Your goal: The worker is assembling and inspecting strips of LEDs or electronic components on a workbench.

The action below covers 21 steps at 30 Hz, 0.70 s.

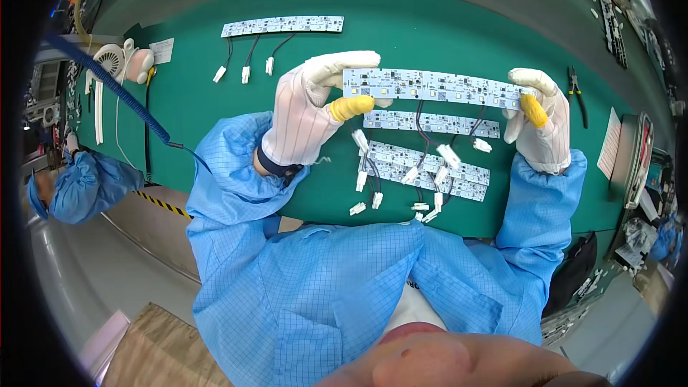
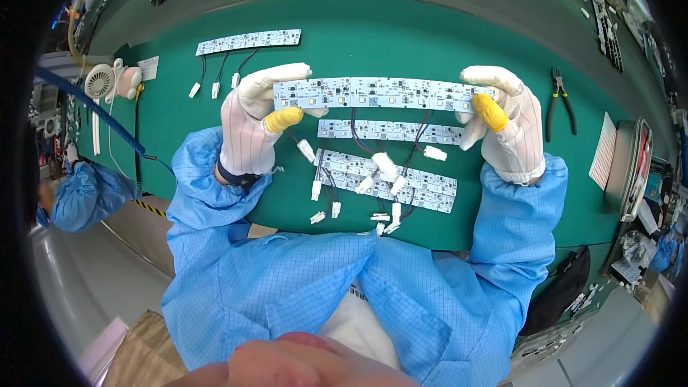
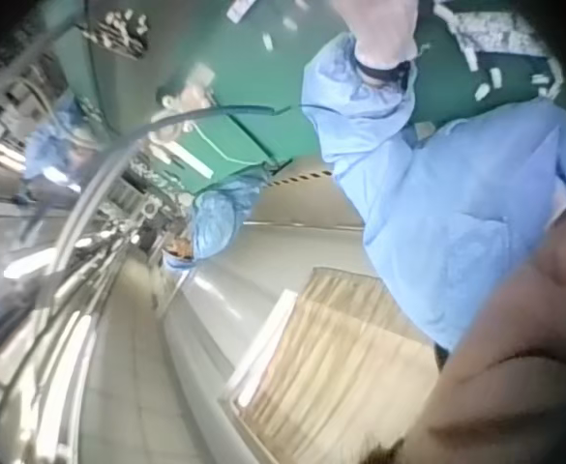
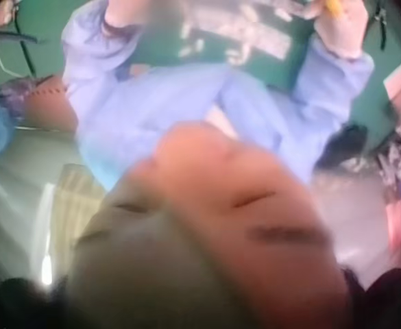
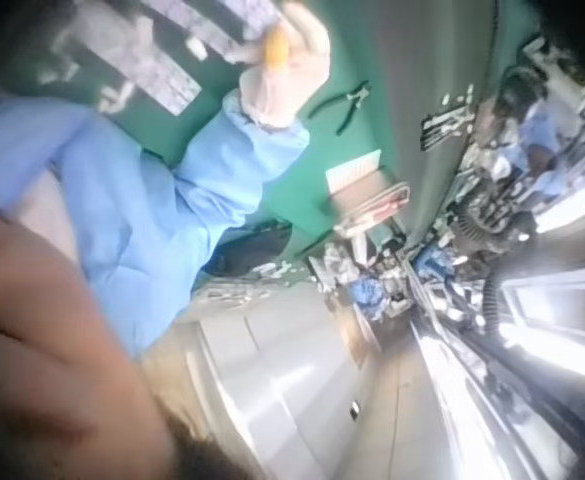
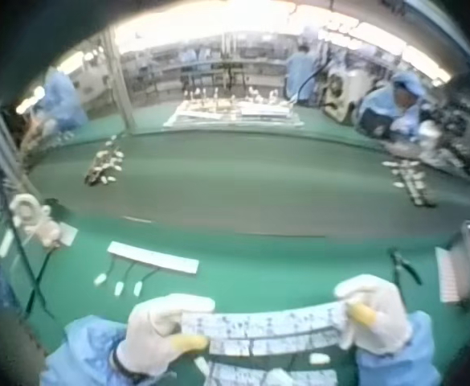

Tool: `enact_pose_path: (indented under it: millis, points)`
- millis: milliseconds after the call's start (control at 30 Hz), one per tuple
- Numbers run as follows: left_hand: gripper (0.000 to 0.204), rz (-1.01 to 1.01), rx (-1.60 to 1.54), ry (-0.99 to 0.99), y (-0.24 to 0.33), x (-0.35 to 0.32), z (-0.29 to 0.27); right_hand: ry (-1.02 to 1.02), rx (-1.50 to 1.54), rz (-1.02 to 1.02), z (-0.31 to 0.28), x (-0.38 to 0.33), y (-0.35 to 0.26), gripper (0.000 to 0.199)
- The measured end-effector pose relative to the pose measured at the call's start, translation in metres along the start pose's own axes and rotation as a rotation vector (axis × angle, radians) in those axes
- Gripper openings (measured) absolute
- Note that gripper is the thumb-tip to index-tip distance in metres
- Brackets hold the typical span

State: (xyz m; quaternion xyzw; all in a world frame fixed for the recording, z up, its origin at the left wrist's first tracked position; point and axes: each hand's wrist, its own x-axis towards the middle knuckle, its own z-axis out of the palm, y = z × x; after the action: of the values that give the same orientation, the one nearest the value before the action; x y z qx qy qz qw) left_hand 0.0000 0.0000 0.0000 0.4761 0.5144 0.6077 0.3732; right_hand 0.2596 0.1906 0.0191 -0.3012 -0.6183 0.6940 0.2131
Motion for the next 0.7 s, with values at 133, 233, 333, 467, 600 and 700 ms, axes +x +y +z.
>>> enact_pose_path:
  millis: [133, 233, 333, 467, 600, 700]
  points:
    - [0.043, 0.076, 0.175, 0.075, 0.007, 0.001, -0.001, -0.067, 0.137, -0.073, -0.001, 0.001, -0.004, 0.076]
    - [0.042, 0.196, 0.257, 0.080, 0.006, 0.003, -0.005, -0.094, 0.194, -0.134, -0.001, 0.001, -0.001, 0.082]
    - [0.044, 0.264, 0.308, 0.034, 0.006, 0.003, -0.011, -0.060, 0.184, -0.075, 0.000, -0.002, -0.005, 0.083]
    - [0.041, 0.110, 0.315, 0.116, 0.012, 0.002, -0.009, -0.141, 0.202, -0.088, -0.005, -0.002, -0.002, 0.082]
    - [0.042, 0.135, 0.310, 0.131, 0.007, 0.003, -0.011, -0.173, 0.240, -0.167, -0.008, -0.001, 0.003, 0.079]
    - [0.043, 0.311, 0.425, 0.121, 0.001, 0.008, -0.016, -0.161, 0.230, -0.181, -0.004, -0.006, -0.003, 0.075]
